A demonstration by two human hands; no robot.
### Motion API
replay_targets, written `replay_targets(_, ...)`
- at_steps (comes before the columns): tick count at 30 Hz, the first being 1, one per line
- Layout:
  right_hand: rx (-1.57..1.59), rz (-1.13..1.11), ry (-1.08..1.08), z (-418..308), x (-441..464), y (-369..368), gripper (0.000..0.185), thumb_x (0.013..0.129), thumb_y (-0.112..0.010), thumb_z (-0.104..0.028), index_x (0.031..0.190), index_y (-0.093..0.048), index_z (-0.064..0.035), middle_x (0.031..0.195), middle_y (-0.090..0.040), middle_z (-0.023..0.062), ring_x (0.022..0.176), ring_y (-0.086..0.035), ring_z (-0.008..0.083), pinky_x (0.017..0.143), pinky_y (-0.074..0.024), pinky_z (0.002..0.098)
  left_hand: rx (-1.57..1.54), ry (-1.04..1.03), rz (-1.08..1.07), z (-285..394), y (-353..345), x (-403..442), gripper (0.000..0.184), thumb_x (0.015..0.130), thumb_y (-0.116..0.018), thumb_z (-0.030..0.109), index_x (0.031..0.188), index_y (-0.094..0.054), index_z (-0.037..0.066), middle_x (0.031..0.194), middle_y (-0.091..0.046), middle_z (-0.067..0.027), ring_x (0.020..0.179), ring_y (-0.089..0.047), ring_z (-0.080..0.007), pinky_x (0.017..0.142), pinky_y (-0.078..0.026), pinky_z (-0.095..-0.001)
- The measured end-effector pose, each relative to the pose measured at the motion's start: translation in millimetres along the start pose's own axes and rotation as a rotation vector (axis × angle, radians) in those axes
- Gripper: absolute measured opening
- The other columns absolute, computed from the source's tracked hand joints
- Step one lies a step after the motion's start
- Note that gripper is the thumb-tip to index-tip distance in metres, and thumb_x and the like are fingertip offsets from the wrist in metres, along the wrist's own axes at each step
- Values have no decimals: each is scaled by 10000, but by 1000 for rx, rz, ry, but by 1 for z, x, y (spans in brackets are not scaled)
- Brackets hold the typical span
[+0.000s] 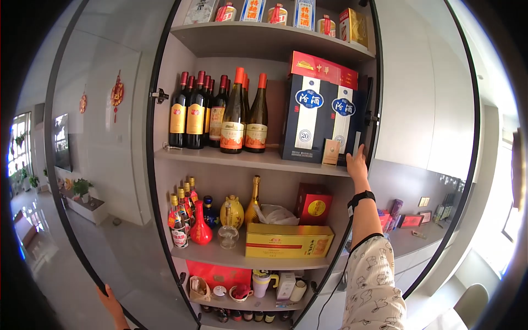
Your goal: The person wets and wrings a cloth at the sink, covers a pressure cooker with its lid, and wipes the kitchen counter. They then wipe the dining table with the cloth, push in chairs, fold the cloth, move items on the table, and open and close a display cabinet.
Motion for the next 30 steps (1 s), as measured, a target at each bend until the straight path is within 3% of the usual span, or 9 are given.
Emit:
replay_targets(5, -170, -75, -6, -13, -12, 10, 776, 847, -500, -331, 1398, -10, -90, 1319, -365, 185, 1078, -498, 361, 866, -440, 428, 22, 29, 67, 10, 1, -5, 503, 919, -448, 286, 1281, -350, -50, 1263, -429, -197, 1172, -409, -304, 973, -314, -355)
replay_targets(12, -238, -133, -19, -18, -13, 17, 817, 830, -551, -274, 1401, 9, -108, 1289, -394, 185, 1073, -509, 342, 866, -447, 410, -20, 50, -17, 25, 3, -7, 522, 918, -452, 296, 1294, -330, -44, 1278, -419, -196, 1170, -414, -304, 969, -324, -362)
replay_targets(16, -100, -169, 65, 2, 0, 5, 845, 779, -582, -304, 1394, -57, -58, 1278, -383, 266, 1133, -444, 387, 938, -386, 428, 2, 22, 25, -10, -3, -3, 547, 904, -479, 309, 1293, -330, -46, 1279, -422, -186, 1165, -422, -292, 969, -325, -359)
replay_targets(20, -8, -113, 181, 3, -18, 3, 819, 759, -603, -300, 1366, -152, 16, 1316, -314, 302, 1237, -306, 395, 1015, -294, 395, -101, 5, -9, 19, 1, -7, 450, 889, -495, 214, 1247, -387, -36, 1166, -498, -169, 1052, -487, -265, 913, -367, -349)
replay_targets(26, 91, -133, 380, -22, -78, 42, 647, 807, -581, -209, 1350, -277, -31, 1379, -257, 242, 1288, -247, 356, 1032, -257, 375, -174, -15, -88, 46, 7, -12, 382, 881, -491, 172, 1203, -422, -22, 1099, -520, -141, 989, -502, -244, 870, -387, -338)
replay_targets(28, 149, -166, 413, -42, -111, 73, 617, 813, -574, -191, 1346, -298, -45, 1391, -259, 211, 1273, -283, 348, 1021, -273, 363, -139, -26, -73, 50, 7, -13, 384, 880, -491, 172, 1204, -421, -22, 1101, -518, -140, 990, -500, -242, 870, -386, -338)
replay_targets(30, 206, -202, 418, -73, -153, 120, 578, 812, -569, -203, 1343, -347, -148, 1415, -264, 127, 1257, -338, 285, 931, -372, 399, -113, -39, -55, 50, 8, -13, 385, 880, -491, 171, 1205, -420, -21, 1104, -517, -140, 991, -499, -240, 871, -386, -339)
Point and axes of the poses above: each hand's wrist, its own x-axis towards the middle knuckle, its own y-axis out of the back of the hand, z = x × y, the point moved 5 cm from there along x, towards the middle knuckle
